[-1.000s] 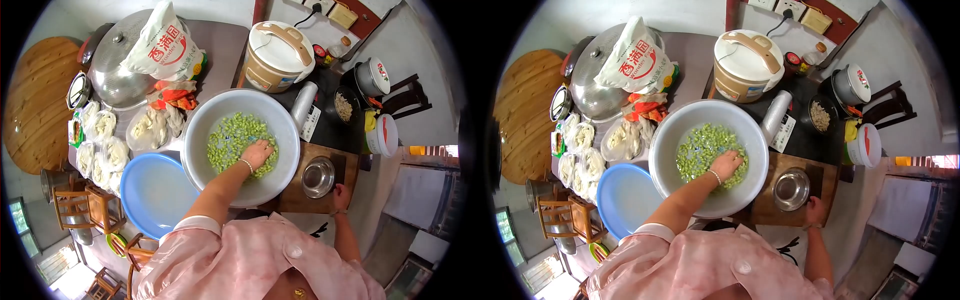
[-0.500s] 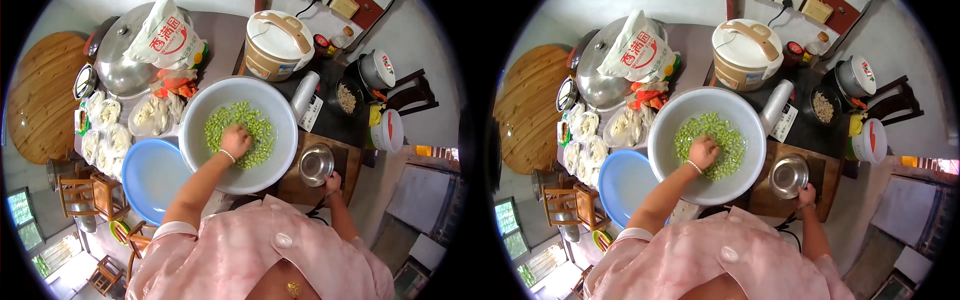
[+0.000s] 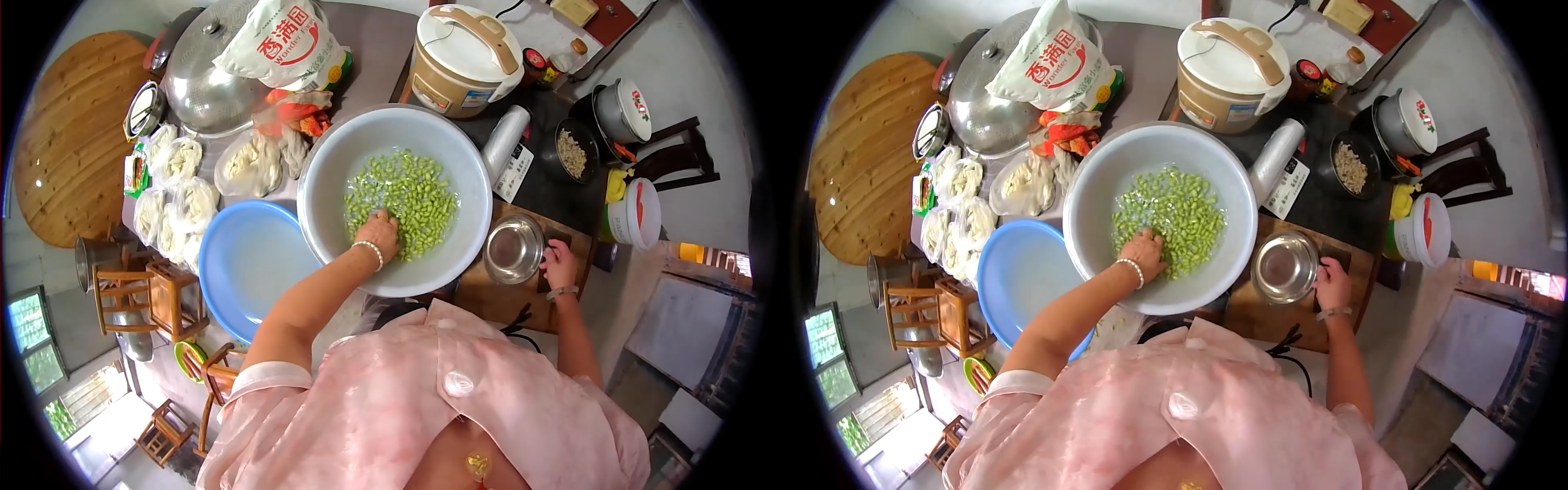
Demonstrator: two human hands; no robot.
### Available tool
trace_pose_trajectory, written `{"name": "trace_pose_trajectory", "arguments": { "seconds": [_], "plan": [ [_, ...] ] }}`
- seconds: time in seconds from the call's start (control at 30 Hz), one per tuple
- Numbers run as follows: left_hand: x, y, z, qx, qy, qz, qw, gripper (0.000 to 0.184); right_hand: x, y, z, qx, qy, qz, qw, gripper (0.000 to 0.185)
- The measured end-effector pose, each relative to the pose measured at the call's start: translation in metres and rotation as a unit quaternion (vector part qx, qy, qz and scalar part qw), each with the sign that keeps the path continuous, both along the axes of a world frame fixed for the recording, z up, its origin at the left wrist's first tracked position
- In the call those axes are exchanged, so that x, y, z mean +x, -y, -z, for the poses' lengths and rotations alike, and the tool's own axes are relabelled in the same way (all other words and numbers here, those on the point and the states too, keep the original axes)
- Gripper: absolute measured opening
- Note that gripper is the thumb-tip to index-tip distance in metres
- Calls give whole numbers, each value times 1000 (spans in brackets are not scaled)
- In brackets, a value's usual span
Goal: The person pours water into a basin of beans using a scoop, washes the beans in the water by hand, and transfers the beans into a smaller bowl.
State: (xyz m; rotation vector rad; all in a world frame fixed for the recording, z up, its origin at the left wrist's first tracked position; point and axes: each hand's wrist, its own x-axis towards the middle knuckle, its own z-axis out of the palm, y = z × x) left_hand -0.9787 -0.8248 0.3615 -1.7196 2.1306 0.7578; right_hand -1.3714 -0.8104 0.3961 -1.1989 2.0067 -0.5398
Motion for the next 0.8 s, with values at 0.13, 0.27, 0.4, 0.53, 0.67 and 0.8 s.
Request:
{"name": "trace_pose_trajectory", "arguments": {
  "seconds": [0.13, 0.27, 0.4, 0.53, 0.67, 0.8],
  "plan": [
    [-8, -10, -24, 94, 0, 11, 995, 36, 12, 9, 12, -46, -72, -128, 988, 16],
    [3, -18, 28, 52, -61, 57, 995, 22, 41, 20, 4, 23, 11, -111, 994, 14],
    [8, -14, 32, 62, -110, 14, 992, 18, 104, 35, -18, -16, 63, -201, 977, 14],
    [3, 0, -3, 67, -105, -45, 991, 27, 151, 60, -25, -117, 4, -371, 921, 15],
    [11, 25, -18, -19, -103, -49, 993, 35, 198, 89, -35, -148, -55, -443, 883, 16],
    [41, 60, 0, -269, -206, 7, 941, 33, 237, 130, -6, -199, -87, -495, 841, 20]
  ]
}}
